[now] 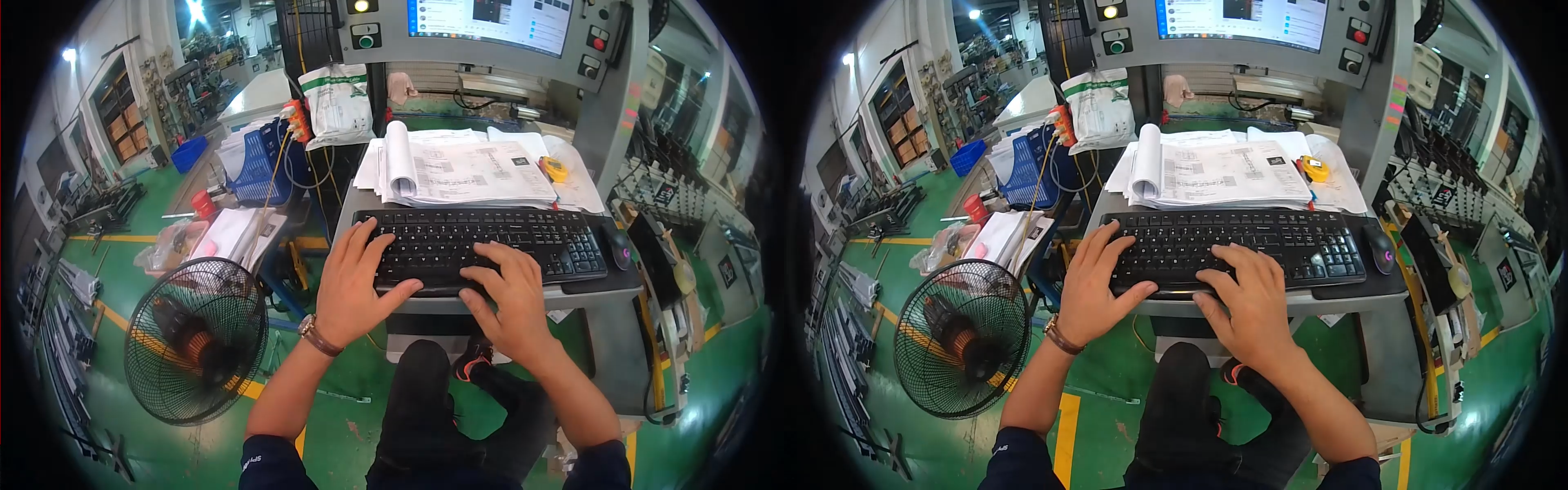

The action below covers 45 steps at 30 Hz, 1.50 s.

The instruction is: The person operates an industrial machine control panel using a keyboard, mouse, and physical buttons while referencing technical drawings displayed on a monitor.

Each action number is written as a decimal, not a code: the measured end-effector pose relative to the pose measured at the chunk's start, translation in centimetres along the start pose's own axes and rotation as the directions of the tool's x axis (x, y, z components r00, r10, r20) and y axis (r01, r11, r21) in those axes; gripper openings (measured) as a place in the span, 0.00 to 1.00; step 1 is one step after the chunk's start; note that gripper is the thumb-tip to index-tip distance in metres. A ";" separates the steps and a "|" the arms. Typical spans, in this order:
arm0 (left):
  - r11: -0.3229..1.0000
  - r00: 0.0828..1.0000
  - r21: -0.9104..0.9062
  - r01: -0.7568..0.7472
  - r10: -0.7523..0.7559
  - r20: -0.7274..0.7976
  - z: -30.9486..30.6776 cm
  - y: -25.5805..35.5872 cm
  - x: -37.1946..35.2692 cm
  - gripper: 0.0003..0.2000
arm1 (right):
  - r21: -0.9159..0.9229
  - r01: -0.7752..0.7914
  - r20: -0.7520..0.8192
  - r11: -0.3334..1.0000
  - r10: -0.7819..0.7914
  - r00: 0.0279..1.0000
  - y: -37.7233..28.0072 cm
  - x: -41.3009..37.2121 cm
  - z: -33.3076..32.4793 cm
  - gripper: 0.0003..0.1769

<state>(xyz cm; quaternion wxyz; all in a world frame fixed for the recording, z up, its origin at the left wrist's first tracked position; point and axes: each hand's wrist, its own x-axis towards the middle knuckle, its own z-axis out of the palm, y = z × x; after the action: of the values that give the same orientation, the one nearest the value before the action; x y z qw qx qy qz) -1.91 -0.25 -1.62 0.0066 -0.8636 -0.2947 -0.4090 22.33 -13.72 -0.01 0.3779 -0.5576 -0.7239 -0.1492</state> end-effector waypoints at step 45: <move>0.988 0.996 -0.140 -0.060 0.068 0.056 -1.0 -0.2 0.5 0.29 | 0.007 0.035 -0.028 0.999 -0.035 0.999 1.0 0.6 0.5 0.11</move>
<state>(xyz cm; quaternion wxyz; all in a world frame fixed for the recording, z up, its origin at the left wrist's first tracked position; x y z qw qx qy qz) -2.44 -0.13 -0.67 -0.0491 -0.8831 -0.2376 -0.4016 22.99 -12.65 -0.07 0.3874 -0.5412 -0.7288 -0.1610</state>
